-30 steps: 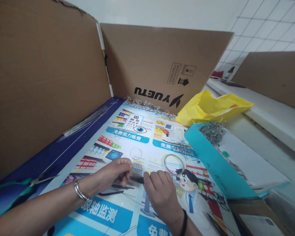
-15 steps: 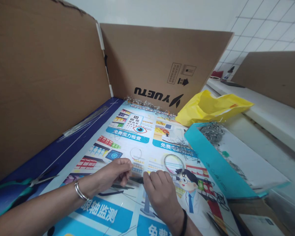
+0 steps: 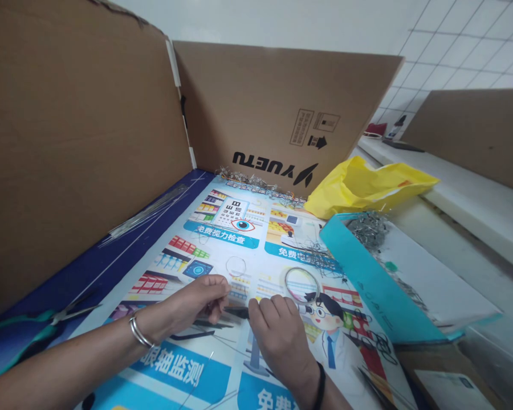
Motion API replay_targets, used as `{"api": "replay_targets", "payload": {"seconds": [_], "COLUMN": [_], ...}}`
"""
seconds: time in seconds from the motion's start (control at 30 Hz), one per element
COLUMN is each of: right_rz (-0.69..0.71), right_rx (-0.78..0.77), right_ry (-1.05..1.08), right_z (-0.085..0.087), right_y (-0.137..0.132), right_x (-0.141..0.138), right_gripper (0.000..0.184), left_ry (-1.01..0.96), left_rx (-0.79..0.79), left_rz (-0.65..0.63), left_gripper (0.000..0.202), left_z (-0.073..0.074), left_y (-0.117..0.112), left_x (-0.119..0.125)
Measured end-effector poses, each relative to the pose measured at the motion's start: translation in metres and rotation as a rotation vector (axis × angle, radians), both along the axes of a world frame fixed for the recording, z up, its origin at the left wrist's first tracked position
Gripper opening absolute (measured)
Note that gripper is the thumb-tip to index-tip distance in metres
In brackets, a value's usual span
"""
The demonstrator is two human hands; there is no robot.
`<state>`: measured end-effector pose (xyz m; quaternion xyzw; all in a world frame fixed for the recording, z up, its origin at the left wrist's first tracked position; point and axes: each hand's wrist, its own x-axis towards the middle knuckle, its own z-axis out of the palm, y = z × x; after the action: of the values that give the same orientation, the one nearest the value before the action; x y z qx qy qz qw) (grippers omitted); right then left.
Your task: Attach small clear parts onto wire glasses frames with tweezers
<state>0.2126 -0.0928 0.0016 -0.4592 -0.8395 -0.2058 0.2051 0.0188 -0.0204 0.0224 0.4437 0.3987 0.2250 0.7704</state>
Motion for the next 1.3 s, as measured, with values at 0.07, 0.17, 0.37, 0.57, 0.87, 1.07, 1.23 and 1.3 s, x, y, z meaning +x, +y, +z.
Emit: {"api": "replay_targets", "payload": {"seconds": [0.07,0.17,0.37,0.57,0.87,1.07,1.23,1.3], "right_rz": [-0.006,-0.006,0.015,-0.032,-0.058,-0.039,-0.050,-0.068], "right_rx": [-0.013,-0.028,-0.051,-0.349,-0.840,-1.019,-0.992,-0.882], "right_ry": [0.002,0.013,0.091,0.205,0.381,0.506,0.551,0.577], "right_z": [0.000,0.001,0.003,0.005,0.022,0.029,0.019,0.011], "right_y": [0.000,-0.001,0.000,-0.002,-0.001,0.001,0.005,0.007], "right_x": [0.000,-0.001,-0.006,-0.009,-0.010,-0.009,-0.006,-0.004], "right_gripper": [0.017,0.016,0.015,0.018,0.019,0.031,0.029,0.025], "left_ry": [0.004,0.022,0.121,0.352,0.385,0.360,0.376,0.370], "left_rx": [0.010,0.047,0.290,0.784,1.121,1.126,1.007,0.970], "left_rz": [-0.003,-0.014,-0.090,-0.244,-0.433,-0.436,-0.354,-0.279], "left_gripper": [0.023,0.025,0.024,0.025,0.027,0.030,0.027,0.025], "left_z": [0.001,0.003,0.007,0.013,0.017,0.016,0.013,0.011], "left_y": [0.000,0.001,0.006,0.009,0.011,0.011,0.014,0.018], "left_x": [0.000,-0.001,-0.003,-0.011,-0.017,-0.018,-0.016,-0.015]}}
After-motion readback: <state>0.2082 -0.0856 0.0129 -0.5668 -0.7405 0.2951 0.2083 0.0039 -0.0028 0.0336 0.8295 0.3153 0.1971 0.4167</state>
